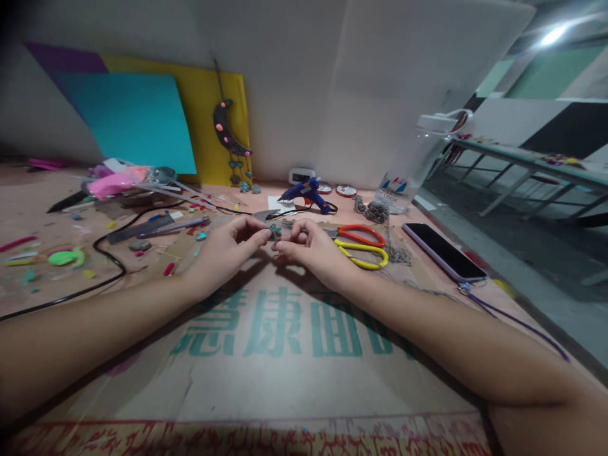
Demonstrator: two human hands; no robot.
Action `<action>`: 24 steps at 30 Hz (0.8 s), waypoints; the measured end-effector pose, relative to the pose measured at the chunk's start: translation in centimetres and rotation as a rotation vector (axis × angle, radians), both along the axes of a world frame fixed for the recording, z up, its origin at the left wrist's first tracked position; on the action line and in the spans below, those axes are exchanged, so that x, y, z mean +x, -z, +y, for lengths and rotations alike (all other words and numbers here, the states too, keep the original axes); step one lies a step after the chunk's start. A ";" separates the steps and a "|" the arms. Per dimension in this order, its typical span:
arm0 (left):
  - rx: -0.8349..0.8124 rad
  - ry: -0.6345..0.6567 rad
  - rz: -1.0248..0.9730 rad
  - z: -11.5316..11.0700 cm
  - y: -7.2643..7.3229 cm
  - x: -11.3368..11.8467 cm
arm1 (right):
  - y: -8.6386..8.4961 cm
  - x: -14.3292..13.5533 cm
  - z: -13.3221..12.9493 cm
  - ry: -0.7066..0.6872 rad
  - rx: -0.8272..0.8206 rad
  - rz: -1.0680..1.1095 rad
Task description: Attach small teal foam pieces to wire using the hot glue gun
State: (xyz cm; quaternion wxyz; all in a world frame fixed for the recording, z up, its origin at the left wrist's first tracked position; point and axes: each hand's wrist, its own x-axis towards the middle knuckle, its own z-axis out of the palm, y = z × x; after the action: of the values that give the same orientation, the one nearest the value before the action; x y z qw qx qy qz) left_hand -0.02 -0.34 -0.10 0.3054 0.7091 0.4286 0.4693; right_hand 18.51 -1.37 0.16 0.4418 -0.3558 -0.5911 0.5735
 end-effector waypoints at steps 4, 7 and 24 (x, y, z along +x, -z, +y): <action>-0.029 -0.008 0.007 0.1 -0.1 0.0 | 0.0 0.2 0.1 0.143 0.371 -0.289; -0.025 0.014 0.004 0.1 -0.2 -0.1 | 0.1 0.5 0.2 0.253 0.721 -0.493; -0.031 0.100 0.072 0.1 0.2 -0.1 | -0.2 1.5 0.6 0.329 1.033 -0.630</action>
State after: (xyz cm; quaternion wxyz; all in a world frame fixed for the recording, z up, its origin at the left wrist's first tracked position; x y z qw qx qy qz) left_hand -0.08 -0.22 -0.35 0.3235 0.7414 0.4105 0.4208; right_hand 19.98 -0.77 0.35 0.4440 -0.3347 -0.8311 0.0061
